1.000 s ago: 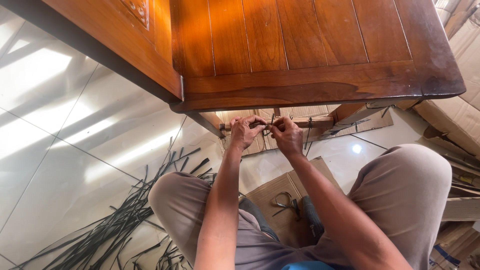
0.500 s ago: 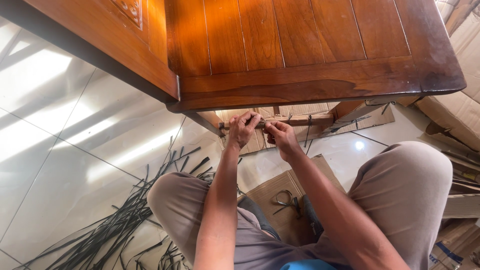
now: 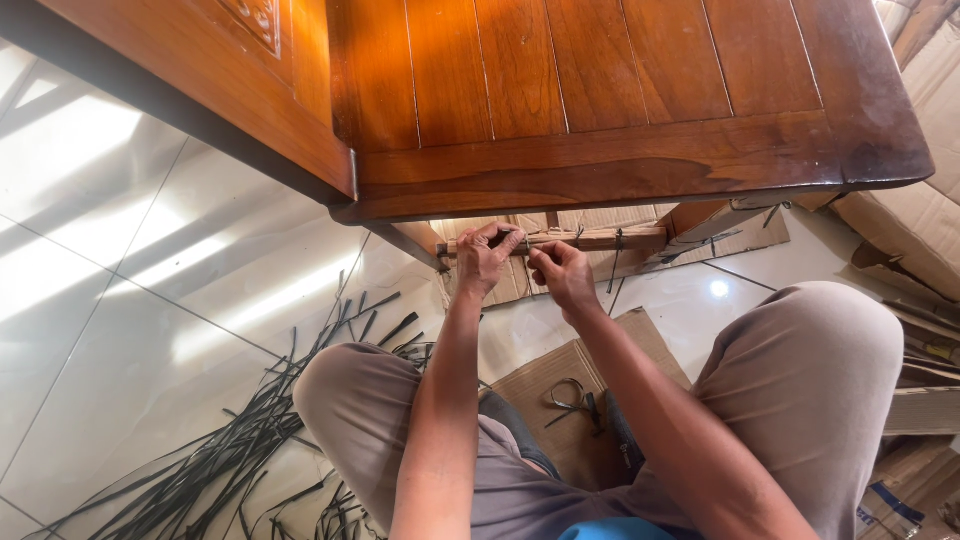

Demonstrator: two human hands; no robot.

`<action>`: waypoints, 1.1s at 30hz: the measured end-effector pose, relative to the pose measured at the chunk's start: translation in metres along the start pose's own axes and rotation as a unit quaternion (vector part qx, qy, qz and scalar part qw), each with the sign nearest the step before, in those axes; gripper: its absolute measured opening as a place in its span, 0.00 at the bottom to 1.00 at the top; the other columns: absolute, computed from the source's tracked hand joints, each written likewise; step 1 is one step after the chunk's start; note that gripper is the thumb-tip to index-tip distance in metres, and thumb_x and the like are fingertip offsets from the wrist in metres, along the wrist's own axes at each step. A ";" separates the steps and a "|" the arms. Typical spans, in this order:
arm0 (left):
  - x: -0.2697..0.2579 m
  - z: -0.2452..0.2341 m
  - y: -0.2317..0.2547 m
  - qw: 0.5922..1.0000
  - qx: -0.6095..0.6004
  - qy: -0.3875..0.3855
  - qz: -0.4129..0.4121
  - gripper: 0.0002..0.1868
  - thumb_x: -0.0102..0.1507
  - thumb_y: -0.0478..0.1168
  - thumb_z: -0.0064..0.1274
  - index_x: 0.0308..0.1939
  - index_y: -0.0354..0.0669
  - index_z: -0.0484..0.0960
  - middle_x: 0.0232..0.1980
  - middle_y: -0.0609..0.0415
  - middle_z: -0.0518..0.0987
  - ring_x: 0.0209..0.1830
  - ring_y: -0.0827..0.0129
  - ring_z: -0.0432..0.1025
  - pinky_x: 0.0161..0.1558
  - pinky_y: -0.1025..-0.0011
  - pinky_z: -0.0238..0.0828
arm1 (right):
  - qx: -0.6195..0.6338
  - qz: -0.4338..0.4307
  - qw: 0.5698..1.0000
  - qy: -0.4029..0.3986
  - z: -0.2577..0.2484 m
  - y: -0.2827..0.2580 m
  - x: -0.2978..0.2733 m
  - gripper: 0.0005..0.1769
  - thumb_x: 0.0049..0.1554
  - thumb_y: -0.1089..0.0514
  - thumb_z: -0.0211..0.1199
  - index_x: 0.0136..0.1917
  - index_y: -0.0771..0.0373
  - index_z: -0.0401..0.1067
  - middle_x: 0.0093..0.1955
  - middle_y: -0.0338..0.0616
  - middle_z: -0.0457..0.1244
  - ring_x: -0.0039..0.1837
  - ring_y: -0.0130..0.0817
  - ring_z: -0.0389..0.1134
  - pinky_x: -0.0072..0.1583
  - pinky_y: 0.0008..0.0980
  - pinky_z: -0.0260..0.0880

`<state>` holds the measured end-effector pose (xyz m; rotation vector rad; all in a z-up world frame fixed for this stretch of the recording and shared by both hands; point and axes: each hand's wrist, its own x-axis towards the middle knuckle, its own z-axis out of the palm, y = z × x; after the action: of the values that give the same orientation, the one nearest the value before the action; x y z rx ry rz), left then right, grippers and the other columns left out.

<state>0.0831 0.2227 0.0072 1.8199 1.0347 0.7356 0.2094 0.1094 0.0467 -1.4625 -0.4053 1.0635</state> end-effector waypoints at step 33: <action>0.005 0.018 0.023 0.995 0.067 0.054 -0.056 0.14 0.70 0.59 0.51 0.46 0.61 0.87 0.46 0.59 0.87 0.55 0.63 0.79 0.78 0.53 0.36 | 0.083 0.047 0.995 -0.029 -0.003 0.015 -0.033 0.19 0.61 0.65 0.56 0.65 0.64 0.72 0.34 0.42 0.64 0.31 0.21 0.63 0.37 0.16 0.64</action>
<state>0.1085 0.2138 0.0204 1.8345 1.2723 0.7187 0.1899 0.0788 0.0444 -1.3162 -0.2836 1.1879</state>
